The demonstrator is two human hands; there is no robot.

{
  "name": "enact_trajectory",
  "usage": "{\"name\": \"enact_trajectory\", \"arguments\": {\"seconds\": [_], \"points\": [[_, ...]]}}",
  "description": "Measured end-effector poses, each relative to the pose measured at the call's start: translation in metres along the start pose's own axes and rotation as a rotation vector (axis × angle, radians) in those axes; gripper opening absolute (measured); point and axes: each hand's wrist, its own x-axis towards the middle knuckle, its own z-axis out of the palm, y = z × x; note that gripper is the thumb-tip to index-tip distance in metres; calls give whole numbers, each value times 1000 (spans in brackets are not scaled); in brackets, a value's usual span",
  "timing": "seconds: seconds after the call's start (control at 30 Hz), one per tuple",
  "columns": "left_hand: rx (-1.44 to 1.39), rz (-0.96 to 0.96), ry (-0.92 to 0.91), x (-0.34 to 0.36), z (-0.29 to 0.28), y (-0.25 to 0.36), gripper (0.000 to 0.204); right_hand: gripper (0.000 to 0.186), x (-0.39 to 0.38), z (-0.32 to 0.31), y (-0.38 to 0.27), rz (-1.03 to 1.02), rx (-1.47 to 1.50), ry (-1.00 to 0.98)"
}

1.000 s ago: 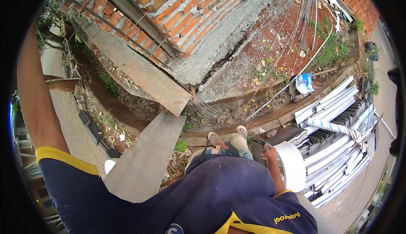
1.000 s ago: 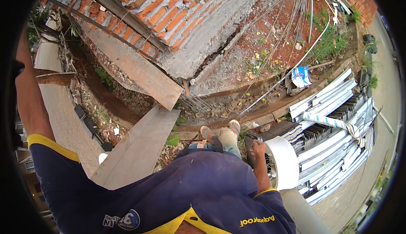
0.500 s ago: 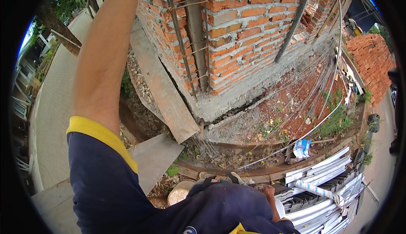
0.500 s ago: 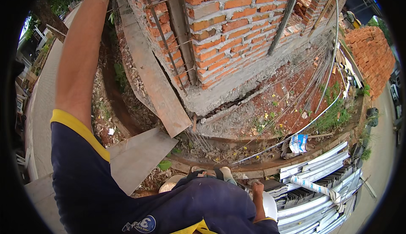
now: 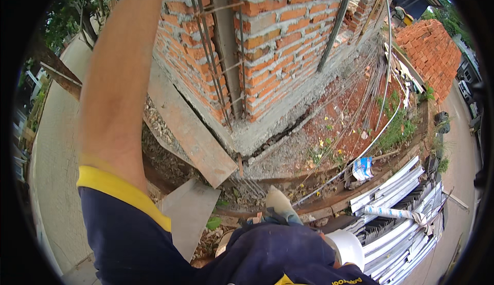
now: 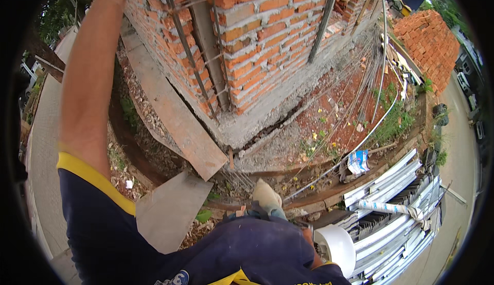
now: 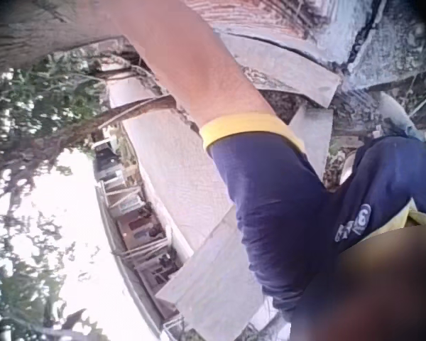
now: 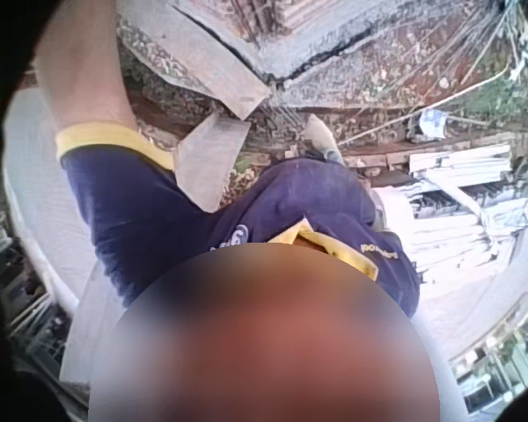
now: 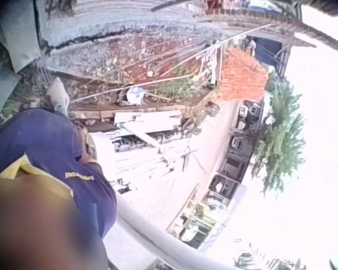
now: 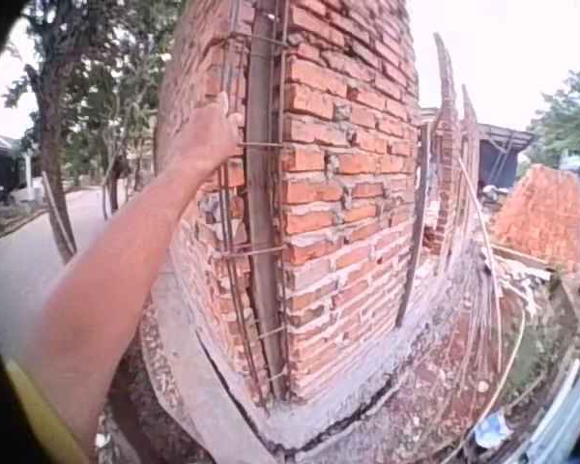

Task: The person installs vertical rebar into a brick wall by hand, aligning and securing it with wire ties. The person repeatedly adjusts the rebar position and twists wire ties to fasten the rebar to the wall.

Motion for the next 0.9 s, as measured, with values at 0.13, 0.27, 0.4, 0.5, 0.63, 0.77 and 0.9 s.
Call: {"name": "enact_trajectory", "arguments": {"seconds": [0.13, 0.27, 0.4, 0.5, 0.63, 0.77, 0.9], "points": [[23, -96, -96, -12, -20, 20, 55, 32, 62, -25, -53, 190, 48, -25], [-1, -135, -104, -12, -36, 33, 55, 32, 110, -40, -96, 173, 39, -24], [5, -115, -73, -12, -34, 33, 53, 33, 153, -57, -133, -83, 2, 27], [18, -125, -64, -16, -28, 31, 53, 27, 190, -93, -171, -44, -242, 162], [49, -175, -95, -13, -24, 32, 52, 26, 206, -132, -205, -325, 43, 257], [25, -179, -54, -14, -21, 30, 55, 26, 188, -130, -206, -458, -100, 241], [42, -126, -9, -15, -14, 22, 56, 28, 158, -118, -188, -4, 179, -110]]}}
